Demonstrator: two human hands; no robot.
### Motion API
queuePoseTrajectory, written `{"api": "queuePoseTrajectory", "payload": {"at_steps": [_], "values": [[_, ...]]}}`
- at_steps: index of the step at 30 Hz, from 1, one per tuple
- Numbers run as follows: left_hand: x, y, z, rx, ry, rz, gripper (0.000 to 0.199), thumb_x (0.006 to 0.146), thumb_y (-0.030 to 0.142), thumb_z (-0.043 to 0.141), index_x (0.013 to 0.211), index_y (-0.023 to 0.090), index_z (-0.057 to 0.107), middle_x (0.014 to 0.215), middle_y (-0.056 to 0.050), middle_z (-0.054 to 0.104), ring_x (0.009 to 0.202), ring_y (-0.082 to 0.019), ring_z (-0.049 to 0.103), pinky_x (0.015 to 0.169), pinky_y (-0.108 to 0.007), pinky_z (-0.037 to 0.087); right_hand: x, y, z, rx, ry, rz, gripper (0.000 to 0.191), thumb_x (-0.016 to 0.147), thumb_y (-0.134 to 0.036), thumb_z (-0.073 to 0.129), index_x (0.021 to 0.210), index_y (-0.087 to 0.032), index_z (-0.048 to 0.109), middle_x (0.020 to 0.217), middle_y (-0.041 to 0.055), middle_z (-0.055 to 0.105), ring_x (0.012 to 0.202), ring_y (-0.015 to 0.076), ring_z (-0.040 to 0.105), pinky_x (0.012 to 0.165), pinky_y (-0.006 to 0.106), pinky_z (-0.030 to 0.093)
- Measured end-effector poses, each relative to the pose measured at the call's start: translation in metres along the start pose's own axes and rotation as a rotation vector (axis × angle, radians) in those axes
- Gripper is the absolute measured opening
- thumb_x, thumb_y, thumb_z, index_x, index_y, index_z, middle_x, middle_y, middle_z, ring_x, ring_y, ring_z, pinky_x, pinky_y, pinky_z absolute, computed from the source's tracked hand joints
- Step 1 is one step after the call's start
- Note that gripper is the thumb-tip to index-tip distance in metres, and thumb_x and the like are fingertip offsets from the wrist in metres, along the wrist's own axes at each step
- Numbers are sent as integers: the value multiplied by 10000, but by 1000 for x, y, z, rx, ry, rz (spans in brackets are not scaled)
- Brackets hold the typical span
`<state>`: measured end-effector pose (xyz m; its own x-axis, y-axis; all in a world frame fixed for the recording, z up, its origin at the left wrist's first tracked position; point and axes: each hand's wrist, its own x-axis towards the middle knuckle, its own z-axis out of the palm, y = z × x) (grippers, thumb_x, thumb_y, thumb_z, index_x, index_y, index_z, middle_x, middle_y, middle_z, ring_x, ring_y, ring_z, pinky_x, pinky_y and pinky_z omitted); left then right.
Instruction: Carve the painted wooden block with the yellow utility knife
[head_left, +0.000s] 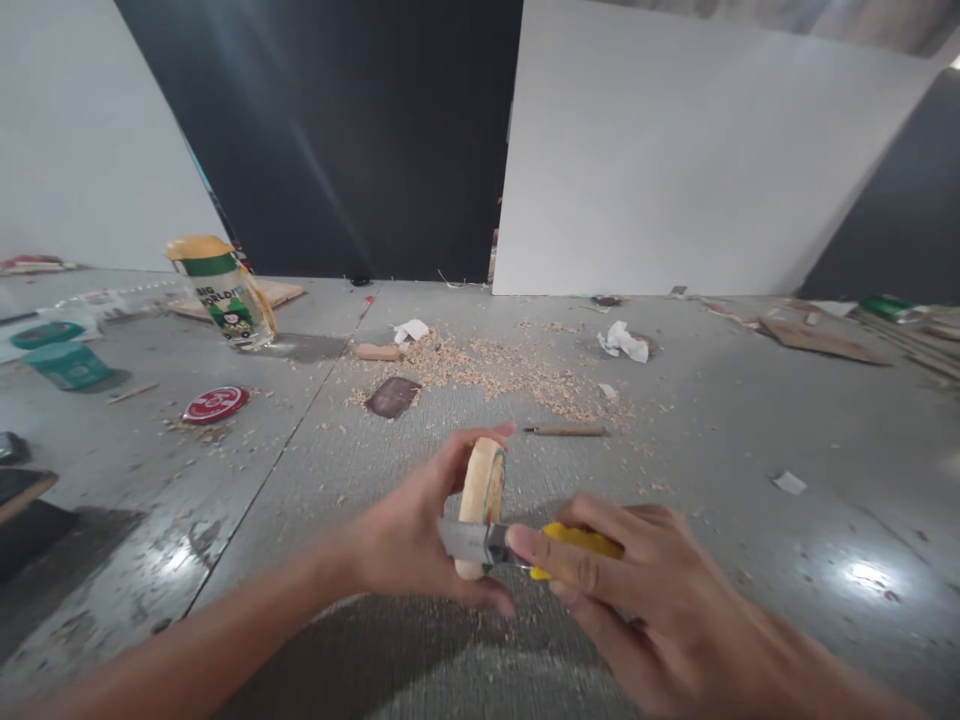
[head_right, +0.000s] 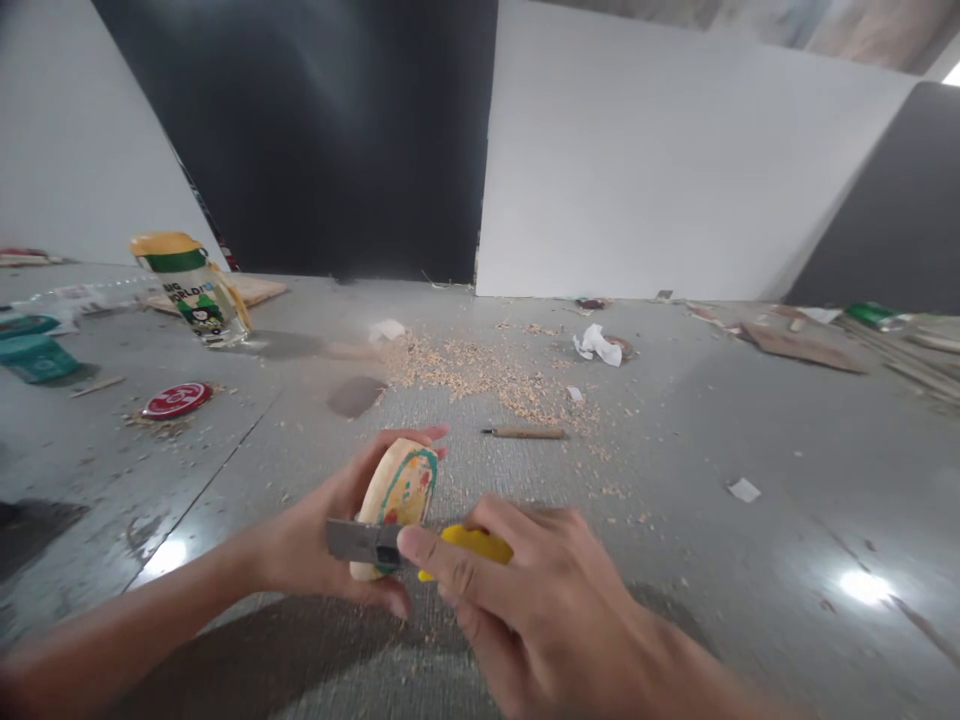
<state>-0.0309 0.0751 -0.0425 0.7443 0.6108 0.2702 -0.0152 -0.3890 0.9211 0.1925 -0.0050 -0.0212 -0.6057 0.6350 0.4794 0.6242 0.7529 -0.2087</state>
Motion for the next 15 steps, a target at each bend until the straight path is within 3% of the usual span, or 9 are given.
{"api": "queuePoseTrajectory", "payload": {"at_steps": [5,8,10,15], "values": [[2,2,1,-17,6,-5,908,554,228,838,1317,248,347,1312,-125,493,1124,-275,551,906,-396,494,-1,-1,0,9,-30,-15,496,872,-95,474,1339,-258,514,735,-14,521,567,133,478,510,260,349],[3,4,0,11,-1,-17,901,545,208,821,1312,248,348,1354,-138,457,1030,-247,583,867,-396,499,0,-2,0,-74,25,-61,488,860,-95,476,1316,-250,550,705,-16,508,525,129,444,473,250,326],[3,4,-1,8,-17,-8,896,548,222,827,1306,247,350,1364,-141,449,1075,-267,572,903,-419,483,1,3,-1,-133,53,-74,483,864,-103,473,1317,-243,561,695,-15,514,508,126,434,460,247,328],[1,2,2,-6,-85,49,897,547,296,855,1291,251,355,1268,-121,512,1144,-292,538,950,-427,466,0,31,-6,-154,145,81,441,937,-141,457,1360,-244,525,892,37,637,698,141,592,564,255,443]]}}
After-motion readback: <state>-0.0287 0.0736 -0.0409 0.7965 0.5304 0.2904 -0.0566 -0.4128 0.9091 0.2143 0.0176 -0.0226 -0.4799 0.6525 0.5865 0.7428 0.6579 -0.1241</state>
